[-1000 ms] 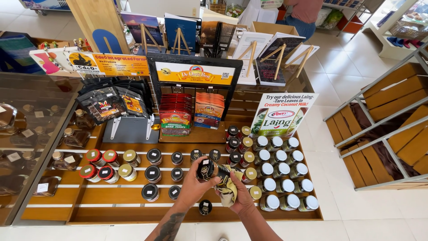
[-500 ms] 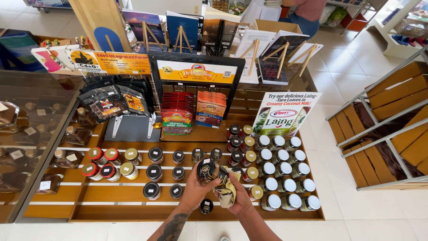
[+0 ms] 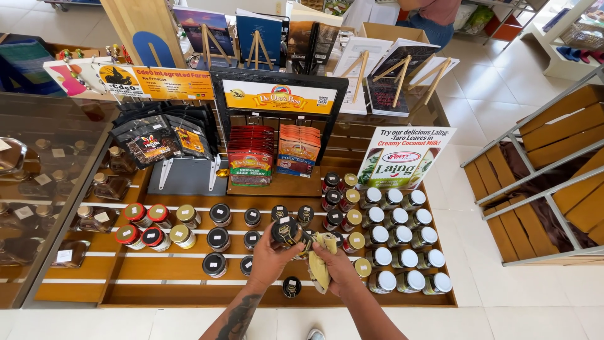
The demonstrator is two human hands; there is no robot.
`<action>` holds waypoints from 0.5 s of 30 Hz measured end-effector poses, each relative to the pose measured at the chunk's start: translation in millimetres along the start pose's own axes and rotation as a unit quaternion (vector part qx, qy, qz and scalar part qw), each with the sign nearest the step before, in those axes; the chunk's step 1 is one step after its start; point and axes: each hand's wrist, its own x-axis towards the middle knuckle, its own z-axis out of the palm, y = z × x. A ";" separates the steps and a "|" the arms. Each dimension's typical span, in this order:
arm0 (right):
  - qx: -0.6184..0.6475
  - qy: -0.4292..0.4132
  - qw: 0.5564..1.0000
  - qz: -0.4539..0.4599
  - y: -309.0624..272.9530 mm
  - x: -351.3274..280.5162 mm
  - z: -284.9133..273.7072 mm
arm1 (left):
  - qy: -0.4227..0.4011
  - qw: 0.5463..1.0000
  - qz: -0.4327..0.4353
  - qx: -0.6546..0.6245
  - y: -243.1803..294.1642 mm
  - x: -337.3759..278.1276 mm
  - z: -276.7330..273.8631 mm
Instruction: Wipe dust and residue from glass jars on a display shelf using a cleaning cloth.
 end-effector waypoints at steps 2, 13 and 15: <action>-0.037 0.018 0.999 -0.028 -2.1 0.7 -1.8 | 0.007 1.000 -0.001 0.001 1.4 2.0 -4.9; -0.462 -0.002 0.712 -0.529 -32.8 -56.9 49.4 | 0.005 1.000 -0.021 0.006 -3.4 4.7 -5.2; -0.460 0.031 0.710 -0.532 -22.5 -44.4 37.2 | -0.006 0.999 -0.015 -0.044 -6.4 5.7 -8.3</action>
